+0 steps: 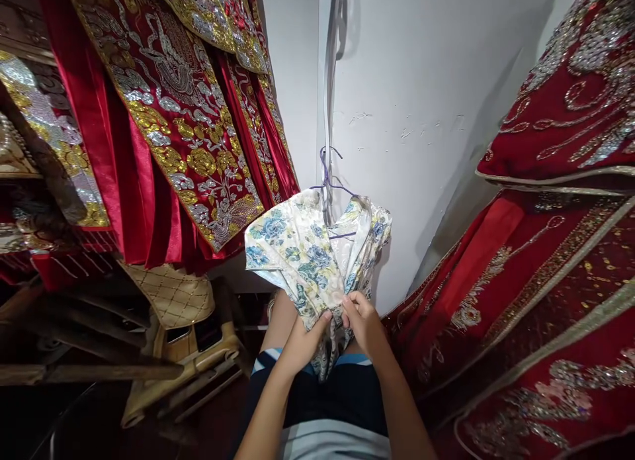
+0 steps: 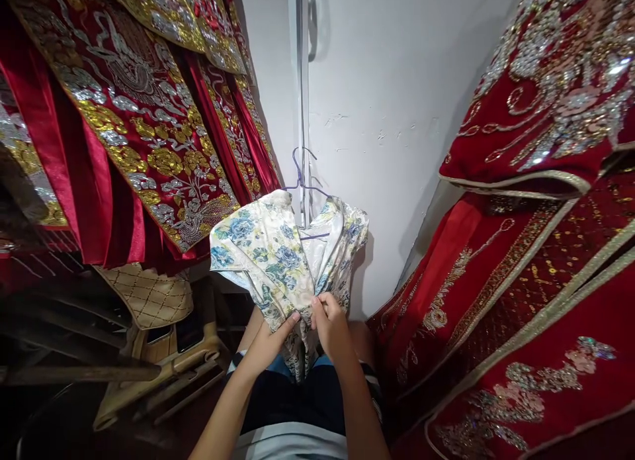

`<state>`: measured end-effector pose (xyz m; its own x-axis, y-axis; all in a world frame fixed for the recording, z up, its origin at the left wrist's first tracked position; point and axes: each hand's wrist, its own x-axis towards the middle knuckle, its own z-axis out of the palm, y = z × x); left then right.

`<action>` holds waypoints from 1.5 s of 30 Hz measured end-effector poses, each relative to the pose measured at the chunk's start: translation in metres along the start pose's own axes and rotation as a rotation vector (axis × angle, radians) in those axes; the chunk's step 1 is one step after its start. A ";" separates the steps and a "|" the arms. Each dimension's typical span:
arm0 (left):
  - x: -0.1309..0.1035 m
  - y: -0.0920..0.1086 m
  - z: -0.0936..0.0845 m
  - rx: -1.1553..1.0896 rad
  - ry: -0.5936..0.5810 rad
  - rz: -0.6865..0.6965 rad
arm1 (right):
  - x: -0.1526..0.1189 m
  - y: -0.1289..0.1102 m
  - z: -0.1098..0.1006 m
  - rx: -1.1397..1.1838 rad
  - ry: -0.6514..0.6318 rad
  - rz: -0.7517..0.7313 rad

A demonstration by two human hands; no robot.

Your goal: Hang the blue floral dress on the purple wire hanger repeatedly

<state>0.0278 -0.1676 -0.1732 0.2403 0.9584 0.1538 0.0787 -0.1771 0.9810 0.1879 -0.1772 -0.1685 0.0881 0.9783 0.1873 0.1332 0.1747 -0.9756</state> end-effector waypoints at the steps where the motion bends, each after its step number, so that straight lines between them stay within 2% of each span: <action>1: 0.000 -0.002 -0.002 -0.010 0.000 -0.009 | -0.001 -0.001 0.000 -0.019 -0.025 -0.006; 5: -0.001 0.000 -0.005 -0.084 0.022 -0.034 | -0.002 -0.003 0.002 -0.034 -0.093 -0.044; 9: 0.000 -0.002 -0.005 -0.153 0.084 -0.022 | 0.001 -0.001 0.004 0.064 -0.001 -0.038; 12: 0.005 -0.017 -0.009 -0.235 0.300 -0.004 | 0.002 -0.002 0.005 0.106 0.042 -0.038; 16: 0.008 -0.038 -0.020 -0.290 0.708 0.012 | 0.001 -0.006 0.008 0.097 0.028 -0.053; 18: 0.006 -0.038 -0.021 -0.230 0.859 0.095 | 0.001 -0.007 0.009 0.094 0.023 -0.056; 19: 0.003 -0.036 -0.020 -0.166 0.892 0.159 | 0.001 -0.007 0.009 0.085 0.019 -0.056; 20: 0.001 -0.032 -0.017 -0.085 0.884 0.227 | 0.001 -0.008 0.009 0.075 0.012 -0.057; 22: -0.003 -0.023 -0.007 0.072 0.750 0.332 | 0.001 -0.009 0.011 0.065 0.000 -0.061; 24: -0.004 -0.016 0.006 0.156 0.545 0.366 | -0.001 -0.010 0.012 0.086 -0.017 -0.054; 26: 0.000 -0.013 0.018 0.148 0.416 0.341 | -0.003 -0.012 0.015 0.133 -0.038 -0.035; 29: 0.009 -0.011 0.030 0.072 0.384 0.285 | 0.001 -0.021 0.016 0.223 -0.038 0.042; 31: 0.016 -0.009 0.032 0.056 0.348 0.284 | 0.014 -0.034 0.013 0.302 0.004 0.094; 34: 0.022 -0.004 0.031 0.122 0.267 0.322 | 0.054 -0.070 0.007 0.460 0.080 0.049; 38: 0.019 -0.004 0.032 0.279 0.224 0.399 | 0.116 -0.130 -0.003 0.575 0.089 0.033; 40: 0.013 -0.009 0.032 0.373 0.177 0.439 | 0.136 -0.153 -0.007 0.596 0.076 0.052; 43: 0.006 -0.014 0.029 0.460 0.087 0.455 | 0.146 -0.168 -0.010 0.611 0.051 0.054; 45: 0.007 -0.008 0.023 0.458 0.047 0.439 | 0.142 -0.168 -0.009 0.608 0.036 0.041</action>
<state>0.0514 -0.1642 -0.1826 0.3025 0.7816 0.5456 0.3911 -0.6238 0.6767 0.1867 -0.0690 0.0233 0.1159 0.9831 0.1418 -0.4573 0.1795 -0.8710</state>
